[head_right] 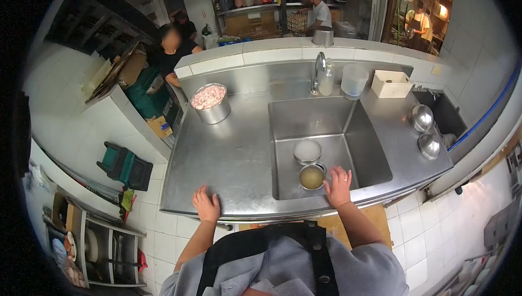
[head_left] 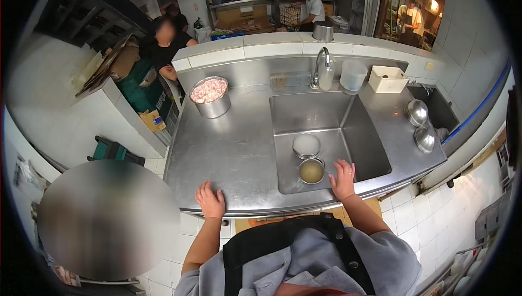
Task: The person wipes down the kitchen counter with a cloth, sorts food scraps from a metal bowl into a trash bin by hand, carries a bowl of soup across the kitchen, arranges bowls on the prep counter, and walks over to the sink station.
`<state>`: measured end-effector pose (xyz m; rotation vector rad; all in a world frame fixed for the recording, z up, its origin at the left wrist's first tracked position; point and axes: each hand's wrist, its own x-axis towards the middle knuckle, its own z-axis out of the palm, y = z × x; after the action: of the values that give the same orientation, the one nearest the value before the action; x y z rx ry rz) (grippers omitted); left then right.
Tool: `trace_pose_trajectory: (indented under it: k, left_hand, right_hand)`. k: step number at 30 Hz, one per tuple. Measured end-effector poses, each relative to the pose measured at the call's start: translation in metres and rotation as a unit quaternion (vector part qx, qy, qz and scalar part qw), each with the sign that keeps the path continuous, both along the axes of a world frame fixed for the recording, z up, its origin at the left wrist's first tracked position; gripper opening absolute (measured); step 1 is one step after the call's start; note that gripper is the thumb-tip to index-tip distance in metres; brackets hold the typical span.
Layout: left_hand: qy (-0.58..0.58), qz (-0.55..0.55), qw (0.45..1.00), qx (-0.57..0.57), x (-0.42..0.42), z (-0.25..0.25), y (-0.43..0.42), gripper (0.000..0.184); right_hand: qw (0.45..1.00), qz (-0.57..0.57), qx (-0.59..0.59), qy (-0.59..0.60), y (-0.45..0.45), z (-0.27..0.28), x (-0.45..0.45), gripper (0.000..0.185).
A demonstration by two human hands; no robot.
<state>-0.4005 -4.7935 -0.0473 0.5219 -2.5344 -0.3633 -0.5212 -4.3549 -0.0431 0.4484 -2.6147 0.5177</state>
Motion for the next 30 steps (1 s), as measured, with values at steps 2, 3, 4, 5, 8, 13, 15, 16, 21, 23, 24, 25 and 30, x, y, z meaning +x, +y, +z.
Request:
trace_pose_trajectory:
  k: [2, 3, 4, 5, 8, 13, 15, 16, 21, 23, 24, 25, 30]
  left_hand:
    - [0.010, -0.004, 1.000, 0.006, 0.000, -0.002, -0.001, 0.049]
    - [0.023, -0.009, 1.000, -0.001, 0.000, 0.001, 0.000, 0.047]
    - [0.021, -0.010, 1.000, 0.000, 0.001, 0.001, 0.000, 0.047]
    - [0.027, -0.022, 0.999, 0.005, 0.001, 0.001, -0.001, 0.047]
    - [0.030, -0.043, 0.999, 0.010, 0.000, 0.002, -0.003, 0.047]
    - [0.028, -0.075, 0.997, 0.001, 0.001, 0.003, -0.004, 0.046]
    - [0.029, -0.082, 0.996, 0.008, 0.001, 0.002, -0.005, 0.043]
    - [0.028, -0.086, 0.996, 0.007, 0.001, 0.002, -0.005, 0.043]
    - [0.047, -0.091, 0.995, -0.015, 0.003, 0.005, -0.005, 0.043]
    - [0.057, -0.091, 0.994, -0.017, 0.002, 0.003, -0.004, 0.040]
    - [0.067, -0.090, 0.994, -0.015, 0.003, 0.003, -0.005, 0.037]
    - [0.067, -0.091, 0.993, -0.018, 0.004, 0.003, -0.005, 0.037]
    - [0.064, -0.087, 0.993, -0.037, 0.004, 0.004, -0.005, 0.031]
  right_hand:
    - [1.000, 0.013, -0.018, -0.007, 0.001, -0.001, 0.000, 0.050]
    - [1.000, 0.013, -0.016, -0.008, 0.002, -0.002, 0.002, 0.050]
    - [1.000, 0.015, -0.016, 0.001, 0.003, -0.002, 0.004, 0.049]
    - [1.000, 0.017, -0.016, 0.010, 0.005, -0.001, 0.007, 0.049]
    - [1.000, 0.009, -0.018, -0.012, 0.005, 0.006, 0.024, 0.047]
    - [0.999, 0.000, -0.033, -0.009, 0.009, 0.001, 0.030, 0.044]
    - [1.000, -0.008, -0.025, 0.011, 0.009, 0.001, 0.029, 0.043]
    - [1.000, -0.011, -0.026, 0.011, 0.009, 0.000, 0.028, 0.043]
    - [0.999, -0.034, -0.026, 0.018, 0.007, 0.003, 0.029, 0.035]
    - [0.999, -0.044, -0.028, 0.017, 0.006, 0.003, 0.029, 0.034]
    - [0.998, -0.053, -0.027, 0.015, 0.005, 0.003, 0.030, 0.033]
    - [0.998, -0.054, -0.029, 0.015, 0.004, 0.003, 0.031, 0.033]
    - [0.998, -0.053, -0.024, 0.030, 0.004, 0.002, 0.030, 0.031]
